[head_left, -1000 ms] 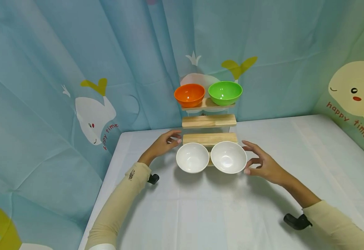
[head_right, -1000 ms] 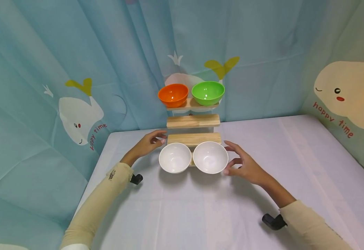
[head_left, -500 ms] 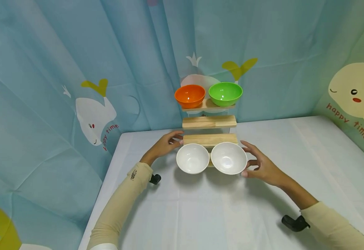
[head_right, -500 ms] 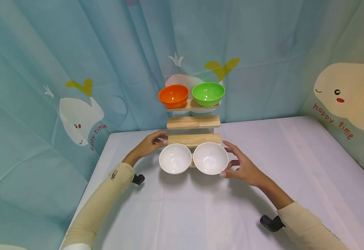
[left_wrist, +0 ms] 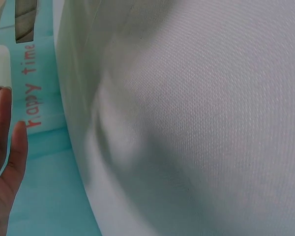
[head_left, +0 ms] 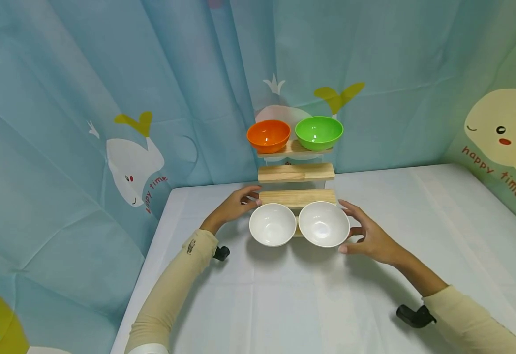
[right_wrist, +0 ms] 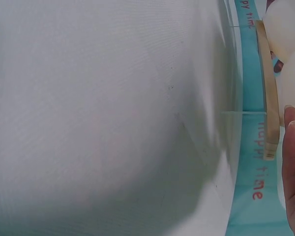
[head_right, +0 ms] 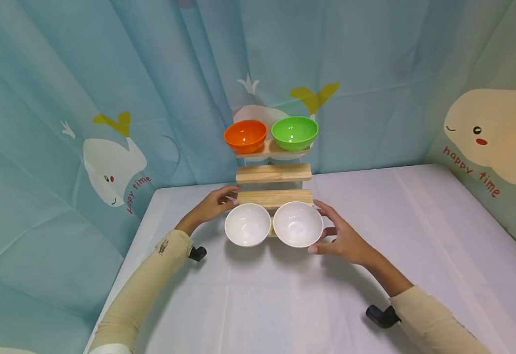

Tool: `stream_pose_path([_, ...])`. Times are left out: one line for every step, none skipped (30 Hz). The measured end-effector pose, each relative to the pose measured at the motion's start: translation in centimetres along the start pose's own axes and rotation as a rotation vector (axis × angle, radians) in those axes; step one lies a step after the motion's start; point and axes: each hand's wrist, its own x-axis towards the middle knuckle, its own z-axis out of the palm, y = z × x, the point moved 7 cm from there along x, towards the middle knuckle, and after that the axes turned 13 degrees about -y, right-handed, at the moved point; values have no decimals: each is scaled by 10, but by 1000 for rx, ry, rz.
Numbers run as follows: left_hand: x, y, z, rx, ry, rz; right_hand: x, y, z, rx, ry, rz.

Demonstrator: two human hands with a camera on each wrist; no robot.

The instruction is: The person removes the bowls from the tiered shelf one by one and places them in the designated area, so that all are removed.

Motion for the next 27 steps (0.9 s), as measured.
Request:
stream_pose_path([0, 0, 0, -4, -2, -3, 0, 0, 0, -3, 0, 3])
stream_pose_path([1, 0, 1, -6, -3, -6, 0, 0, 0, -4, 1, 4])
stream_pose_path([1, 0, 1, -6, -5, -7, 0, 1, 1, -7, 2, 6])
stream_pose_path([1, 0, 1, -5, -6, -8, 0, 1, 1, -9, 3, 8])
stream_pose_path([1, 1, 1, -3, -6, -9, 0, 1, 1, -12, 5, 10])
stream_pose_path([1, 1, 1, 3, -6, -9, 0, 1, 1, -15, 6, 11])
stream_pose_path([2, 1, 1, 8, -7, -9, 0, 1, 1, -15, 7, 12])
stream_pose_path([2, 1, 1, 13, -6, -9, 0, 1, 1, -15, 8, 13])
stream_pose_path([2, 1, 1, 20, -5, -10, 1, 1, 1, -14, 9, 13])
stream_pose_path([2, 1, 0, 23, -4, -10, 1, 1, 2, -13, 9, 13])
stream_pose_path([2, 1, 0, 27, -5, -9, 1, 1, 2, -12, 9, 13])
stream_pose_path([3, 1, 0, 28, -6, -9, 1, 1, 2, -10, 9, 14])
stream_pose_path([3, 1, 1, 28, -7, -10, 1, 1, 2, -6, 8, 14])
stream_pose_path([3, 0, 1, 28, -8, -10, 1, 1, 2, -4, 8, 15])
stream_pose_path([4, 0, 1, 27, -11, -11, 1, 1, 3, -1, 7, 15])
stream_pose_path([4, 0, 1, 26, -13, -11, 1, 1, 3, 1, 7, 16])
stream_pose_path([4, 0, 2, 27, -16, -10, 1, 2, 3, 2, 8, 18])
stream_pose_path([4, -1, 2, 27, -17, -12, 1, 2, 3, 3, 9, 19])
stream_pose_path([5, -1, 2, 28, -18, -12, 1, 2, 3, 5, 9, 19])
stream_pose_path([5, -1, 2, 28, -20, -12, 1, 2, 3, 6, 9, 20])
stream_pose_path([5, -1, 2, 29, -20, -13, 1, 2, 4, 7, 9, 20])
stream_pose_path([4, -1, 2, 28, -21, -12, 1, 2, 4, 8, 9, 21])
stream_pose_path([4, -1, 3, 28, -22, -12, 1, 2, 4, 9, 9, 21])
stream_pose_path([4, 0, 2, 28, -23, -14, 1, 2, 4, 12, 8, 21])
stream_pose_path([4, 0, 2, 27, -23, -15, 1, 2, 4, 12, 7, 22])
stream_pose_path([4, 0, 2, 27, -23, -15, 1, 2, 4, 13, 7, 21])
stream_pose_path([4, 1, 2, 27, -24, -17, 1, 2, 4, 15, 6, 21])
